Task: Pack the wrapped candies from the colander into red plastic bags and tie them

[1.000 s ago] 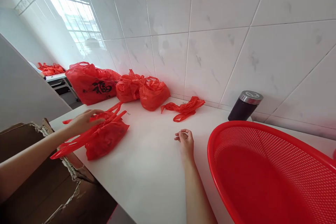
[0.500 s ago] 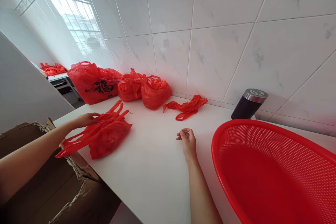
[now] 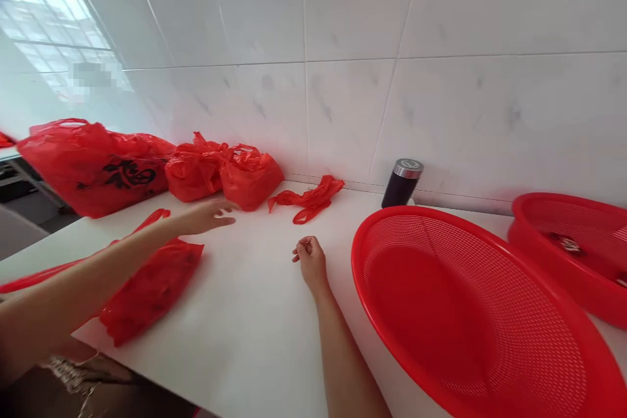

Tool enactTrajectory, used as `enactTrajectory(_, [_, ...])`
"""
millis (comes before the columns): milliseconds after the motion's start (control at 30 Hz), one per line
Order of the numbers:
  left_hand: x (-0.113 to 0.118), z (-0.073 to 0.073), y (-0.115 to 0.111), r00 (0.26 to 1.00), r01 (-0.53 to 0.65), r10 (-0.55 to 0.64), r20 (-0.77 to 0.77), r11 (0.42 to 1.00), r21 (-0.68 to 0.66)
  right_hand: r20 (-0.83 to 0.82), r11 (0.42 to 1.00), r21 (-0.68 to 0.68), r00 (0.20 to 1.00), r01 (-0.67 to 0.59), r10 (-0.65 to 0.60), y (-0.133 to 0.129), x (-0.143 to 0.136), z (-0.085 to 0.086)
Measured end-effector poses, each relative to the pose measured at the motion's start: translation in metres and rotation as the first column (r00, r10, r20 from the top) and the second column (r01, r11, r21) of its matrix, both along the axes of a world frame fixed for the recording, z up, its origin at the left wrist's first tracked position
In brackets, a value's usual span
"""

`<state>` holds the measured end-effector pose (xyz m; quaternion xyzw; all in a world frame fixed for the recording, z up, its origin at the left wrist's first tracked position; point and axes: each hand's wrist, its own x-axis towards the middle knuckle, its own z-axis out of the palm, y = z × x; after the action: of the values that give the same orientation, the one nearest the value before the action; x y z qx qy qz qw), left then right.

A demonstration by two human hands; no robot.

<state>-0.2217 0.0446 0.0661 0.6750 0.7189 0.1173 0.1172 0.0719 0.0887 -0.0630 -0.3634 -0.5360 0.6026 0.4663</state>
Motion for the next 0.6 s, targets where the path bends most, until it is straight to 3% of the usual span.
enactTrajectory(100, [0.080, -0.028, 0.063, 0.988, 0.150, -0.148, -0.034, 0.985, 0.090, 0.003, 1.000, 0.023, 1.000, -0.002, 0.002, -0.001, -0.003, -0.001])
enactTrajectory(167, [0.123, -0.045, 0.098, 0.987, 0.157, -0.150, -0.061, 0.975, 0.154, 0.006, 0.999, 0.039, 1.000, 0.002, -0.002, 0.001, -0.004, -0.003])
enactTrajectory(233, [0.151, -0.059, 0.124, 0.990, 0.131, -0.120, -0.070, 0.975, 0.179, 0.015, 0.999, 0.049, 1.000, 0.006, -0.007, 0.004, -0.007, -0.005])
enactTrajectory(300, [0.164, -0.069, 0.140, 0.995, 0.090, -0.082, -0.060, 0.983, 0.160, 0.031, 0.998, 0.056, 0.999, 0.010, -0.012, 0.005, -0.010, -0.007])
enactTrajectory(400, [0.166, -0.077, 0.144, 0.999, 0.047, -0.046, -0.020, 0.993, 0.109, 0.074, 0.997, 0.077, 0.997, 0.025, -0.031, 0.001, -0.016, 0.001])
enactTrajectory(533, [0.161, -0.077, 0.125, 0.994, 0.053, -0.060, 0.094, 0.996, 0.073, 0.144, 0.970, 0.233, 0.984, 0.069, -0.105, -0.025, -0.005, 0.040])
enactTrajectory(567, [0.159, -0.076, 0.118, 0.987, 0.060, -0.072, 0.146, 0.995, 0.084, 0.223, 0.941, 0.336, 0.974, -0.032, -0.047, -0.034, 0.007, 0.054])
enactTrajectory(600, [0.157, -0.075, 0.112, 0.975, 0.062, -0.083, 0.208, 0.993, 0.102, 0.246, 0.926, 0.376, 0.968, -0.041, -0.057, -0.045, 0.025, 0.068])
